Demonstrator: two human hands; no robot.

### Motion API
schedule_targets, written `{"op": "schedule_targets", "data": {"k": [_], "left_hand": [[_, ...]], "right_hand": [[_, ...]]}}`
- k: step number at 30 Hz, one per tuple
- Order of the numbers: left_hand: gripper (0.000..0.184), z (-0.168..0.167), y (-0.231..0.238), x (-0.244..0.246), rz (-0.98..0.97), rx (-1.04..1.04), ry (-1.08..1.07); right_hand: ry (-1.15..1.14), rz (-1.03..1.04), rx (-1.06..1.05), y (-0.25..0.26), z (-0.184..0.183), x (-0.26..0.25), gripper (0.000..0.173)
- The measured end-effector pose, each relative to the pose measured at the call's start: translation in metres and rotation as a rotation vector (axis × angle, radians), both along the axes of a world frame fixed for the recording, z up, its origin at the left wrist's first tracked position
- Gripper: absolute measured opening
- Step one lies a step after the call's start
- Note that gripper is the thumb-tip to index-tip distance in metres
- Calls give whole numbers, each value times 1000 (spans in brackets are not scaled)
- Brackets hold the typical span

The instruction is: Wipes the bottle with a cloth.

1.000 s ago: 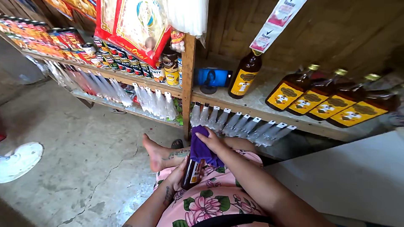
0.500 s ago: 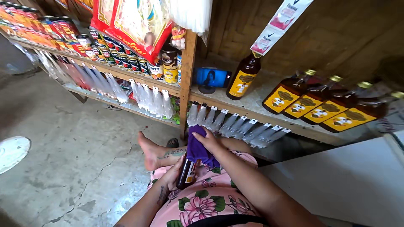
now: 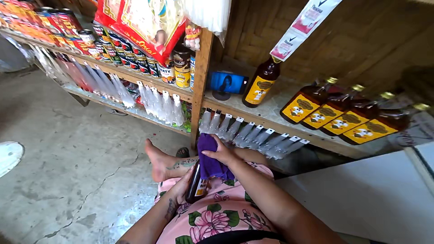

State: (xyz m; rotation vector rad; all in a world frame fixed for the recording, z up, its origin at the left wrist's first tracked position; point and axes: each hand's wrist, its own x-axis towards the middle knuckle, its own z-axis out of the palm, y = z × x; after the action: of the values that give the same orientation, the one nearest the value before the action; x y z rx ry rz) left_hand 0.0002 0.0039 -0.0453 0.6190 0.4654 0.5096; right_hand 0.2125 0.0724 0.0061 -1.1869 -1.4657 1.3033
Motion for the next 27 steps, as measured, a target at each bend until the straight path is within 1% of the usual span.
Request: {"op": "schedule_targets", "data": {"k": [1, 5, 6, 8, 17, 19, 21, 23, 25, 27], "left_hand": [[76, 0, 0, 0, 1, -10, 3], [80, 0, 2, 0, -7, -35, 59], [82, 1, 2, 0, -13, -45, 67], [81, 3, 2, 1, -12, -59, 73], [80, 4, 1, 1, -10, -40, 86], [80, 2, 2, 0, -13, -32, 72], [78, 3, 1, 0, -10, -35, 73], [78, 3, 0, 0, -11, -29, 68], [78, 4, 0, 0, 2, -28, 75], [79, 3, 0, 0, 10, -38, 71]], "right_hand": [[-15, -5, 2, 0, 0, 0, 75], [-108, -57, 49, 2, -1, -2, 51], [-140, -71, 71, 3, -2, -2, 47], [-174, -95, 86, 2, -3, -1, 45], [-129, -106, 55, 1, -5, -2, 45], [-82, -98, 25, 0, -3, -2, 46], [27, -63, -16, -1, -1, -1, 53], [108, -4, -51, -2, 1, 1, 66], [125, 37, -72, -2, 2, 2, 77], [112, 33, -72, -1, 1, 1, 78]]}}
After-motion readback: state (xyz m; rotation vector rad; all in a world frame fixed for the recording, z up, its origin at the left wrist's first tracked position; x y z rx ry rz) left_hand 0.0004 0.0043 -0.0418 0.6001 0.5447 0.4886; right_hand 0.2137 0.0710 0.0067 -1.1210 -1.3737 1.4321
